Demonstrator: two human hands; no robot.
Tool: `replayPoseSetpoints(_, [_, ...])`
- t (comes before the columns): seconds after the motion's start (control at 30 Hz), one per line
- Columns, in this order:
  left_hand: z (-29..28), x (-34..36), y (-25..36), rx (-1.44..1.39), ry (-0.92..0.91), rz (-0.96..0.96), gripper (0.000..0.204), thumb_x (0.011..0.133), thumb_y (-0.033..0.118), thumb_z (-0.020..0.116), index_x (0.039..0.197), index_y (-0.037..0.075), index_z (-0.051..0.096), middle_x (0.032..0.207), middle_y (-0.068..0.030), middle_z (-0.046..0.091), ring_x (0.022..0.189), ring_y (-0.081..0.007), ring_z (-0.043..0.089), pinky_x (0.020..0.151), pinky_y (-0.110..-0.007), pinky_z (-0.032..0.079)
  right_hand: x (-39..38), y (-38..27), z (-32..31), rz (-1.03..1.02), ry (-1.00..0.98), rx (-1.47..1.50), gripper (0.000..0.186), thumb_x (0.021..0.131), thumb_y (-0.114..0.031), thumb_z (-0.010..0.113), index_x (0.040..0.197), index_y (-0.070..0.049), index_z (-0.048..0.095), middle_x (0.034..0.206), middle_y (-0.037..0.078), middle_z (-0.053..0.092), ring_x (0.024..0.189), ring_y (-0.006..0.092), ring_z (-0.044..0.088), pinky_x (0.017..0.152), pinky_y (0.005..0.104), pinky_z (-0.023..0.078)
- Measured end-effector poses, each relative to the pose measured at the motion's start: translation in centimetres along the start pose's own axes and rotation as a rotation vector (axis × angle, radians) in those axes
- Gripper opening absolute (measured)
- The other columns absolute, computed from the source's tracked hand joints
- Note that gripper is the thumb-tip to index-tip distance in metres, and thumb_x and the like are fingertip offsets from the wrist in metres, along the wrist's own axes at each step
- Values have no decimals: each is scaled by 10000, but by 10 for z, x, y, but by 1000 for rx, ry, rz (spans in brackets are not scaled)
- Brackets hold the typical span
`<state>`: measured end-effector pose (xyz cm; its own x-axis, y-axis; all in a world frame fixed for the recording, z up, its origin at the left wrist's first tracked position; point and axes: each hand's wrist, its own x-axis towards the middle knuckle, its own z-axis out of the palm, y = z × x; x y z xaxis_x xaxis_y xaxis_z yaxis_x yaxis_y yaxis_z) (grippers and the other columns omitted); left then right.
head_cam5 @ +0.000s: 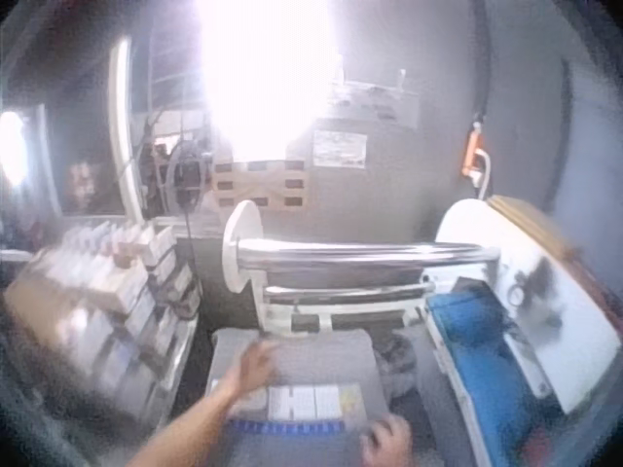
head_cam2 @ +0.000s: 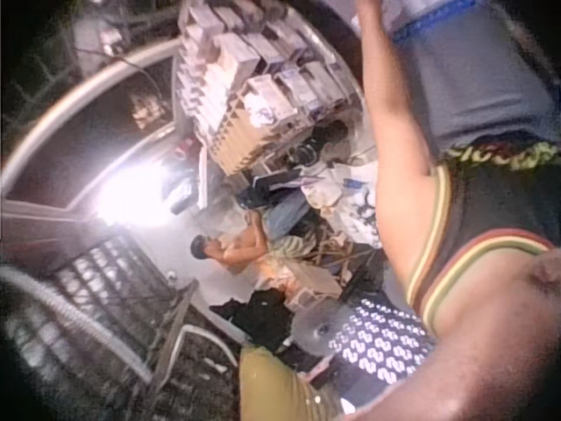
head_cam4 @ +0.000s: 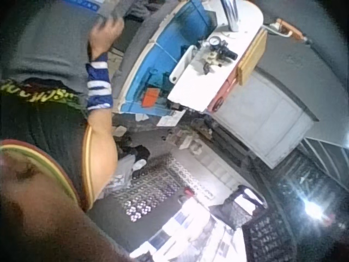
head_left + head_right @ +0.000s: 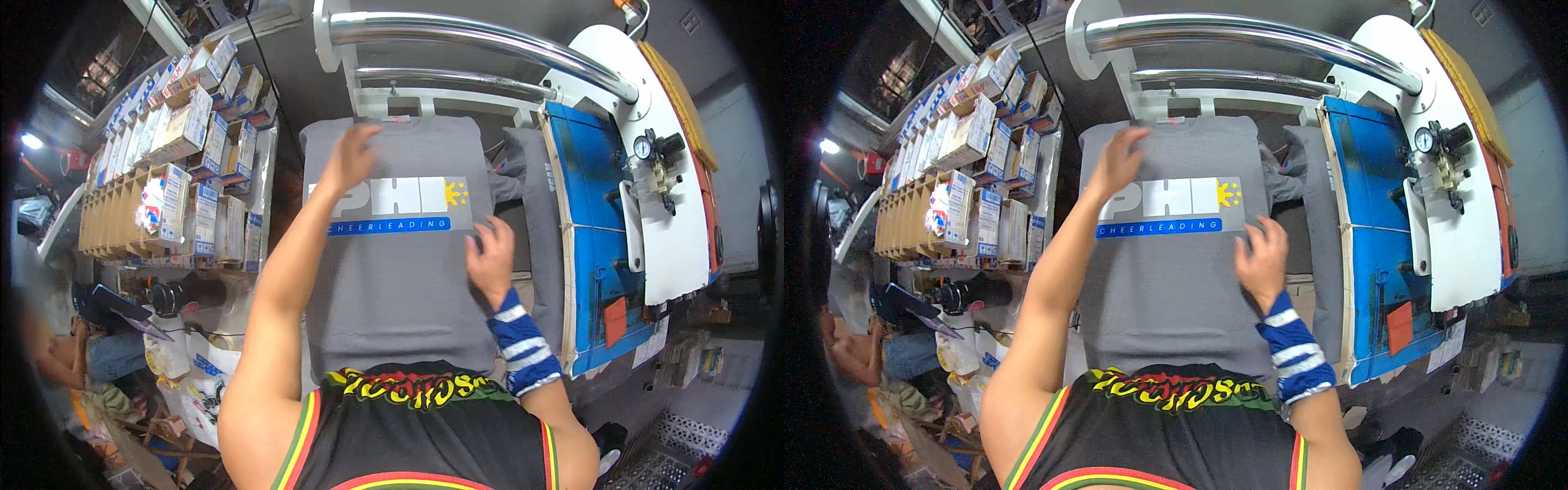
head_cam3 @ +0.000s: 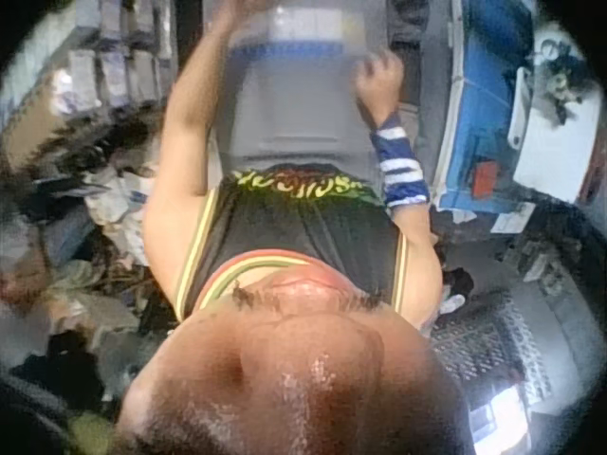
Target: The person places gray t-shirts onto a heat press, aligns transfer sheets with printed graphics, and operates the press to apply the design. They repeat this process for multiple shirts, removing finished items and stacking them.
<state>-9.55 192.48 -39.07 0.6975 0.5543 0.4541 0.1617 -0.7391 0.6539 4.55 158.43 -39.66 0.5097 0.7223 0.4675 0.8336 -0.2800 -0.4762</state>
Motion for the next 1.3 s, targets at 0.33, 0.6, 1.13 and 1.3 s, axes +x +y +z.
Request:
replayPoseSetpoints(0.33, [-108, -344, 111, -36, 11, -951, 317, 898, 120, 700, 1182, -23, 690, 1179, -188, 691, 1056, -270, 684, 904, -357, 533, -160, 4, -91, 822, -449, 164, 289, 896, -244, 714, 997, 26, 706, 831, 168, 719, 733, 298, 691, 684, 387, 536])
replayPoseSetpoints(0.6, [-123, -352, 125, 78, -208, -895, 255, 854, 108, 720, 1076, -19, 732, 913, -187, 752, 813, -279, 736, 753, -378, 552, -177, -4, -89, 586, -317, 38, 269, 864, -239, 733, 971, 7, 734, 840, 172, 732, 772, 321, 713, 726, 391, 549])
replayPoseSetpoints(1.13, [-119, -458, 92, -1142, -3, -1270, 393, 990, 340, 644, 1246, 42, 638, 1190, -76, 707, 1073, -202, 669, 961, -365, 509, -252, 66, -78, 1241, -353, 1463, 394, 995, -274, 615, 1261, 17, 610, 1242, 128, 667, 1168, 257, 618, 1058, 406, 460])
replayPoseSetpoints(1.3, [-139, -478, 86, -1070, 30, -1179, 284, 959, 208, 690, 1174, 25, 663, 1115, -84, 730, 1000, -186, 696, 922, -349, 533, -257, 74, -94, 1118, -302, 1476, 321, 900, -180, 708, 1123, 46, 663, 1136, 150, 703, 1064, 269, 661, 1010, 424, 490])
